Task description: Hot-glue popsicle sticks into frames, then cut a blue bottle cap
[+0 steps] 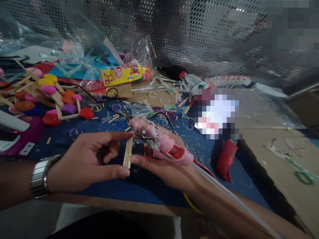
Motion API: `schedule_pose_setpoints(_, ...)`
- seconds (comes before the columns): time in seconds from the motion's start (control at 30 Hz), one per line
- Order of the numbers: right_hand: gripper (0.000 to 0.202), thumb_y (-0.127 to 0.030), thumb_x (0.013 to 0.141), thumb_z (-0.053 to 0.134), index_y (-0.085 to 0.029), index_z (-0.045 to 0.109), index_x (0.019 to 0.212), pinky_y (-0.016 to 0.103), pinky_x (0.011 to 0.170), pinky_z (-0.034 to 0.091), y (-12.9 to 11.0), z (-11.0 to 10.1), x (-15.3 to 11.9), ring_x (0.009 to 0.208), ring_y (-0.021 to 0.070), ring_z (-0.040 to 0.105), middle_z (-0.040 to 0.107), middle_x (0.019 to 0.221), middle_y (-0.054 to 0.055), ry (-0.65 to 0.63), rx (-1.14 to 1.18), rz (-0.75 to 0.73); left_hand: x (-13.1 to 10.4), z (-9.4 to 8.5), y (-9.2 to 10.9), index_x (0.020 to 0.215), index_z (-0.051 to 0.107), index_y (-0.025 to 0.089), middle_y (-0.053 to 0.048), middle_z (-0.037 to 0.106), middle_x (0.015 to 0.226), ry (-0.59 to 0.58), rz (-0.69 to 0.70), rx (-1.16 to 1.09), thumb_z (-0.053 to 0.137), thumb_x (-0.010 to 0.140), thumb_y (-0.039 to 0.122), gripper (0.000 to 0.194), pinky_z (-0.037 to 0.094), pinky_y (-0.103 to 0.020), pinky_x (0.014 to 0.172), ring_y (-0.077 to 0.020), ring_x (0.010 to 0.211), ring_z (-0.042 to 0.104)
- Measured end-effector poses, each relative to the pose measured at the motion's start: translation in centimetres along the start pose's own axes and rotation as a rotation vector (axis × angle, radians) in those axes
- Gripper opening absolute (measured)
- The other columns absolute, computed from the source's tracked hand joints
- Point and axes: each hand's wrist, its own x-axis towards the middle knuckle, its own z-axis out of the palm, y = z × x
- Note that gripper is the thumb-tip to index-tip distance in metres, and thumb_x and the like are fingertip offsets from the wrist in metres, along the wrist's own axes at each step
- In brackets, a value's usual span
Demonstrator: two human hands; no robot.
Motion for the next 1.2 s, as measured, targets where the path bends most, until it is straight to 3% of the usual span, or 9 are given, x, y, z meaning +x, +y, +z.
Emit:
schedule_pose_setpoints(0.2, 0.064, -0.047, 0.072, 0.092, -0.04, 0.07, 0.131, 0.043, 0.081, 0.065, 0.3, -0.2, 0.4, 0.115, 0.0331, 0.071, 0.071, 0.134, 0.006, 0.0, 0.0, -0.062, 0.0, 0.0, -0.1, 0.132, 0.068, 0.011, 0.009, 0.046, 0.064, 0.007, -0.001, -0.001, 0.089, 0.076, 0.035, 0.065, 0.037, -0.02, 0.051, -0.0069, 0.056, 0.041)
schedule_pose_setpoints(0.3, 0.063, -0.041, 0.066, 0.096, -0.037, 0.071, 0.124, 0.04, 0.081, 0.062, -0.1, 0.1, 0.5, 0.11, 0.0302, 0.07, 0.072, 0.132, 0.005, 0.079, 0.027, -0.057, 0.1, -0.1, 0.0, 0.134, 0.066, 0.009, 0.009, 0.045, 0.066, 0.013, 0.025, 0.021, 0.088, 0.077, 0.032, 0.066, 0.038, -0.019, 0.051, -0.0069, 0.057, 0.042)
schedule_pose_setpoints(0.37, 0.052, -0.042, 0.068, 0.095, -0.033, 0.072, 0.114, 0.036, 0.07, 0.06, -0.1, 0.4, 0.5, 0.088, 0.0236, 0.07, 0.075, 0.114, 0.004, 0.143, 0.087, -0.005, 0.2, -0.1, 0.1, 0.133, 0.066, 0.008, 0.009, 0.045, 0.067, 0.016, 0.06, 0.041, 0.089, 0.076, 0.031, 0.065, 0.039, -0.019, 0.052, -0.0069, 0.057, 0.043)
schedule_pose_setpoints(0.43, 0.035, -0.05, 0.076, 0.088, -0.027, 0.069, 0.095, 0.03, 0.053, 0.051, 0.2, 0.5, 0.4, 0.062, 0.0156, 0.062, 0.073, 0.086, 0.0, 0.152, 0.203, 0.105, 0.4, -0.1, 0.1, 0.131, 0.067, 0.008, 0.009, 0.045, 0.067, 0.018, 0.099, 0.049, 0.09, 0.074, 0.03, 0.065, 0.041, -0.019, 0.054, -0.007, 0.058, 0.044)
schedule_pose_setpoints(0.5, 0.037, -0.055, 0.08, 0.083, -0.025, 0.063, 0.087, 0.026, 0.046, 0.043, 0.7, 0.6, 0.5, 0.052, 0.0123, 0.055, 0.066, 0.069, -0.003, 0.113, 0.312, 0.206, 0.4, -0.1, 0.0, 0.131, 0.068, 0.009, 0.009, 0.046, 0.068, 0.001, 0.126, 0.051, 0.091, 0.074, 0.03, 0.065, 0.042, -0.019, 0.055, -0.007, 0.059, 0.045)
schedule_pose_setpoints(0.7, 0.037, -0.049, 0.079, 0.086, -0.024, 0.06, 0.087, 0.023, 0.043, 0.035, 0.7, 0.7, 0.6, 0.045, 0.0097, 0.05, 0.065, 0.06, -0.006, -0.014, 0.428, 0.257, 0.5, 0.0, -0.5, 0.139, 0.067, 0.014, 0.009, 0.047, 0.066, -0.063, 0.163, 0.047, 0.091, 0.076, 0.029, 0.069, 0.044, -0.019, 0.058, -0.0075, 0.059, 0.045)
schedule_pose_setpoints(0.87, 0.043, -0.054, 0.075, 0.088, -0.023, 0.059, 0.081, 0.021, 0.042, 0.031, -0.1, 0.8, 0.7, 0.04, 0.0065, 0.041, 0.064, 0.055, -0.006, -0.044, 0.488, 0.285, 0.4, 0.1, -0.4, 0.138, 0.068, 0.011, 0.008, 0.05, 0.067, -0.067, 0.176, 0.045, 0.092, 0.075, 0.028, 0.07, 0.044, -0.019, 0.057, -0.0076, 0.059, 0.047)
schedule_pose_setpoints(1.2, 0.04, -0.054, 0.075, 0.088, -0.022, 0.064, 0.077, 0.022, 0.043, 0.032, 0.1, 0.9, 0.7, 0.041, 0.0064, 0.037, 0.063, 0.056, -0.005, -0.076, 0.512, 0.309, 0.3, 0.1, -0.2, 0.134, 0.07, 0.01, 0.007, 0.051, 0.067, -0.053, 0.191, 0.073, 0.092, 0.074, 0.031, 0.067, 0.046, -0.019, 0.057, -0.008, 0.059, 0.047)
